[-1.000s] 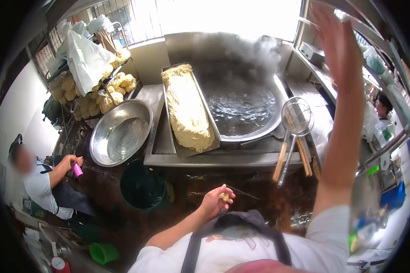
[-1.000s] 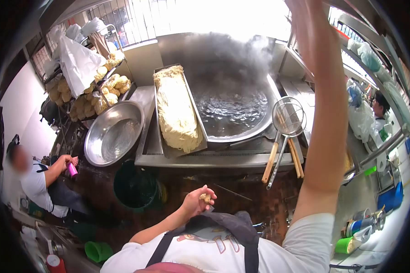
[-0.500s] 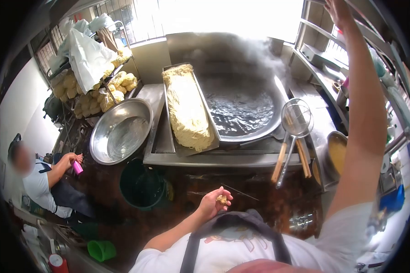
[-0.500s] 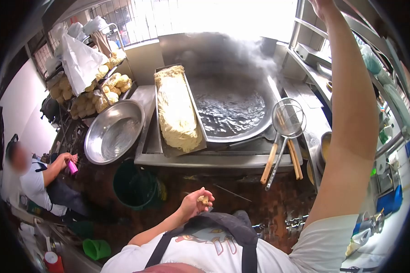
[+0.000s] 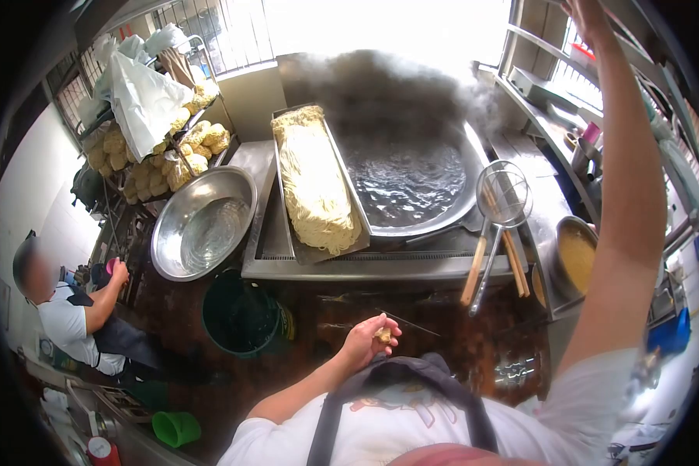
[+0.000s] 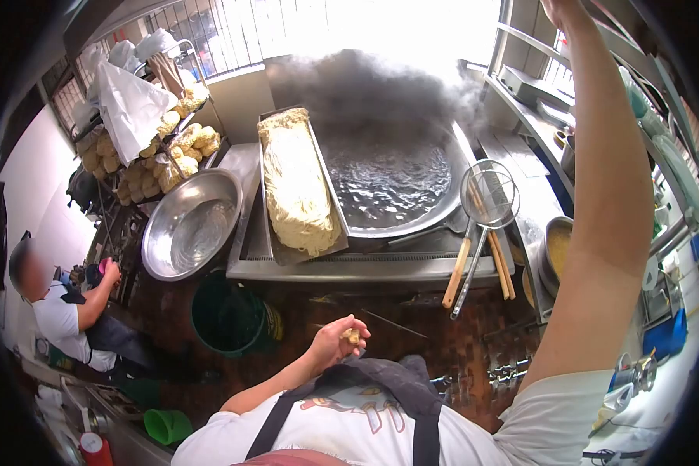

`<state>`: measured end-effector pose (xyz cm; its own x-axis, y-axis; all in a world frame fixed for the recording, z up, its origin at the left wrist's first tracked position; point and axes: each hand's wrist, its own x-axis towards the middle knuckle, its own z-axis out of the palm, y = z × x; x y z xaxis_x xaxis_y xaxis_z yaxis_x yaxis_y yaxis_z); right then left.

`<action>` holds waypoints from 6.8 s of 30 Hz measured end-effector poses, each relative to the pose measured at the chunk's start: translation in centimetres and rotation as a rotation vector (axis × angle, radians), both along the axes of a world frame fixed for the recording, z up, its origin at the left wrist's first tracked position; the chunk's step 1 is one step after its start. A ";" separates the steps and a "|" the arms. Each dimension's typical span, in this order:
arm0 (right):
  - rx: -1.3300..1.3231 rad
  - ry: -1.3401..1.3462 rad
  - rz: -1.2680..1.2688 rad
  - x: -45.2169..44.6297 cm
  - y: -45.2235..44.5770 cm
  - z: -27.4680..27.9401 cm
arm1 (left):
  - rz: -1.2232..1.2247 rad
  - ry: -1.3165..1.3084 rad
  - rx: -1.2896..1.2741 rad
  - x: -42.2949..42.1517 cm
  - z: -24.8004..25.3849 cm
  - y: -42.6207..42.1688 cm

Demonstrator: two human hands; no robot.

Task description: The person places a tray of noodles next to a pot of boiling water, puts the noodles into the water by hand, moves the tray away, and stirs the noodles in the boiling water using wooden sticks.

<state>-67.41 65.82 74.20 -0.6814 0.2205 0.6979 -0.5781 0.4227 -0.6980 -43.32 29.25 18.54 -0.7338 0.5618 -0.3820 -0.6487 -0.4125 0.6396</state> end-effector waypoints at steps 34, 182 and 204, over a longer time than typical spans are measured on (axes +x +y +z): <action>0.829 -0.523 0.225 23.5 -19.6 -50.7 | 0.087 -0.063 0.032 -2.0 -2.6 1.5; 0.225 0.003 0.185 9.4 -0.1 -9.1 | 0.037 0.268 -0.137 -2.7 0.2 0.8; 0.062 -0.141 0.192 -2.4 2.5 -3.4 | 0.068 0.269 -0.148 -2.0 -0.6 0.2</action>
<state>-69.83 68.29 70.82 -0.7982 0.0373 0.6012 -0.5508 0.3587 -0.7536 -45.35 29.44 17.96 -0.8534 0.4611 -0.2429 -0.4223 -0.3387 0.8408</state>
